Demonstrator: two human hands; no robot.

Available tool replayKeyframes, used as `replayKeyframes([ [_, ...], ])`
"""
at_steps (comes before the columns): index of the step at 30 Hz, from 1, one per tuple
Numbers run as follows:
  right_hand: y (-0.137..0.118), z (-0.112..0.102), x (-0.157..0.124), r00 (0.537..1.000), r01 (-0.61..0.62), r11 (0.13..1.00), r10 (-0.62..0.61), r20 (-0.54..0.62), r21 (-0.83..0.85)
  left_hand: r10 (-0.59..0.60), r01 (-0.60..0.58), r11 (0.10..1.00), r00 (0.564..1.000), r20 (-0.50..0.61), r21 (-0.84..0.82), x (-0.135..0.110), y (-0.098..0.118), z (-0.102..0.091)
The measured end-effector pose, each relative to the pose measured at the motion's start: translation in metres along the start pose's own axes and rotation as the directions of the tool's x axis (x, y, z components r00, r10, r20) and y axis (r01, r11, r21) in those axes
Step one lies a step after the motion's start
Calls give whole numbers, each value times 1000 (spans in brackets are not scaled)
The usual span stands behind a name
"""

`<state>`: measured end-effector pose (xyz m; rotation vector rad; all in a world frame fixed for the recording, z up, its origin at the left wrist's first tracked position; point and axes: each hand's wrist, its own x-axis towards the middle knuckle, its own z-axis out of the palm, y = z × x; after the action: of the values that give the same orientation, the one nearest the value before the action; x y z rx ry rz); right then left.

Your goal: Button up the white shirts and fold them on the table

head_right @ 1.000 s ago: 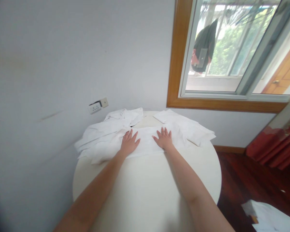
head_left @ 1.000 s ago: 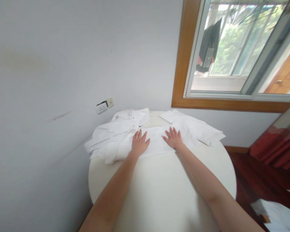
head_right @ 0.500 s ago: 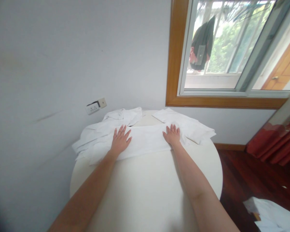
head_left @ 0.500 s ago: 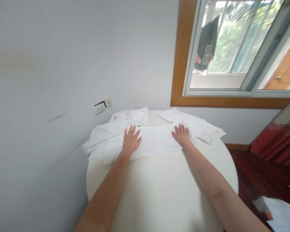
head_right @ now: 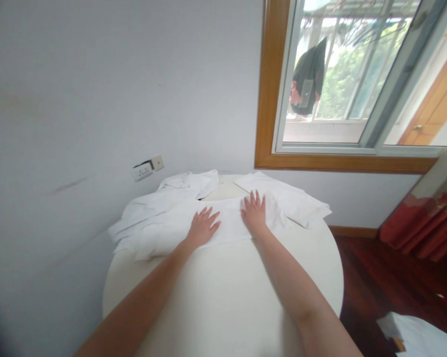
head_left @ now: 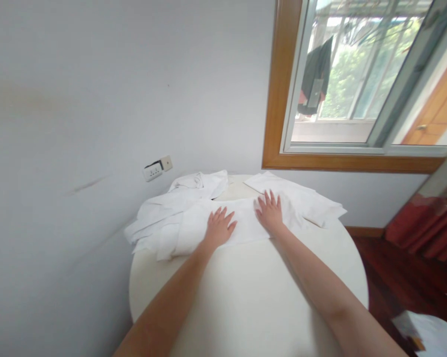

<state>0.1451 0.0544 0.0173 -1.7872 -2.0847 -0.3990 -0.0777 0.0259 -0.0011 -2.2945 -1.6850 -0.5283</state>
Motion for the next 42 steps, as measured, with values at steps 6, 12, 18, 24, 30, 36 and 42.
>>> replayKeyframes([
  [6, -49, 10, -13, 955, 86, 975, -139, 262, 203, -23, 25, 999, 998, 61, -37, 0, -6, 14],
  [12, -50, 7, -17, 953, 61, 980, -113, 280, 191, -25, 28, 999, 997, 79, -37, 0, -3, 9],
  [18, -58, 4, -27, 955, -33, 988, -13, 295, 152, 35, -36, 998, 999, 28, 51, -2, 6, 2],
  [24, -65, -1, -42, 964, -90, 986, 51, 260, 142, 97, -94, 995, 992, 80, -43, -5, 7, 4],
  [30, -64, -5, -46, 970, -66, 989, 32, 243, 134, 136, -134, 990, 989, 55, -49, -8, 3, 5],
  [36, -59, -3, -45, 961, -24, 991, -14, 275, 132, 232, -225, 970, 971, 63, -97, -5, 1, 7],
  [42, -61, -6, -46, 967, -29, 988, -10, 254, 150, 210, -203, 973, 976, 59, -107, -6, 2, 7],
])
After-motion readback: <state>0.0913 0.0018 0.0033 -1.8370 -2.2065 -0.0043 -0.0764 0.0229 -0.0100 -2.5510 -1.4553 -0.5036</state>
